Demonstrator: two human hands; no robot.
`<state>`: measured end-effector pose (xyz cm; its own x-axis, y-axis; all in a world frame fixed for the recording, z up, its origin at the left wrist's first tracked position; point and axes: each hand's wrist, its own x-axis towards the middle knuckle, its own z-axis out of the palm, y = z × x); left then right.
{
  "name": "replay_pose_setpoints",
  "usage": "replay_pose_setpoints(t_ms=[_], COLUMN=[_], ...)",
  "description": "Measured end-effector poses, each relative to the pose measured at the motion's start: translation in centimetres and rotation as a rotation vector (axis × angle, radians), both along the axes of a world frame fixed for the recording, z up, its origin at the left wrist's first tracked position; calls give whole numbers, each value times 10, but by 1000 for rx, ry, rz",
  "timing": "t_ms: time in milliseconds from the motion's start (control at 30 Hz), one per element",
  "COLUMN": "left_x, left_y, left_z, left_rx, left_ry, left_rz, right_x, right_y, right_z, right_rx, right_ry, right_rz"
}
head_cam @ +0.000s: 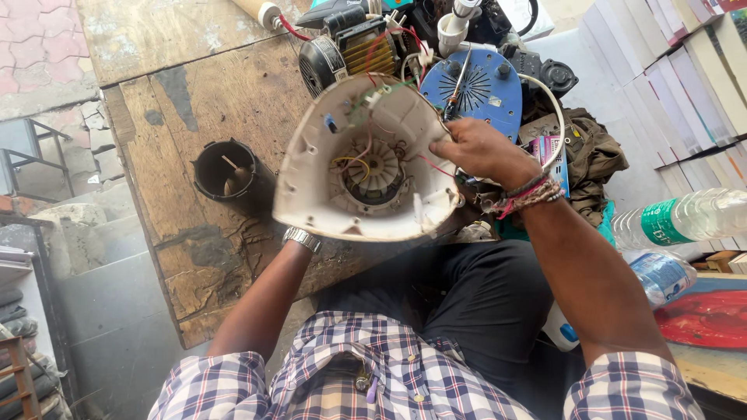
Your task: The person disassembles a small white appliance, removes the motor and fan assembly, and manipulates the internal wiring. They separate the housing halves, inspect the motor, and reposition components on the workbench.
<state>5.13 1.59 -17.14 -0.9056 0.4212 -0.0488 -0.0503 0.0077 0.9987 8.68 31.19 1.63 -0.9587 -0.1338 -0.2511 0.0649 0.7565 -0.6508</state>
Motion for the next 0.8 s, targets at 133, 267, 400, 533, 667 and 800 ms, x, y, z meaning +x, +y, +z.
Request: replay_pose_setpoints(t_ms=[133,267,400,533,667,800], left_x=[9,13,11,11,11,11], left_y=[5,12,15,16,15,15], left_z=[-2,16,42,49,45,41], left_rx=[-222,-354,-277,-347,-250,-224], left_ry=[143,318,369,369,348,300], left_rz=[-62,-180,-116,-113,-122,-132], right_x=[-12,-29,-45,-46,-47,-50], right_y=[-1,15,35,36,34,50], right_z=[3,15,52,91,113,112], right_rx=[26,-65,-257,-468,-431,-593], right_ry=[-73,57,-37,118,225,153], right_rz=[-132,-109,-239,-218,-242,-314])
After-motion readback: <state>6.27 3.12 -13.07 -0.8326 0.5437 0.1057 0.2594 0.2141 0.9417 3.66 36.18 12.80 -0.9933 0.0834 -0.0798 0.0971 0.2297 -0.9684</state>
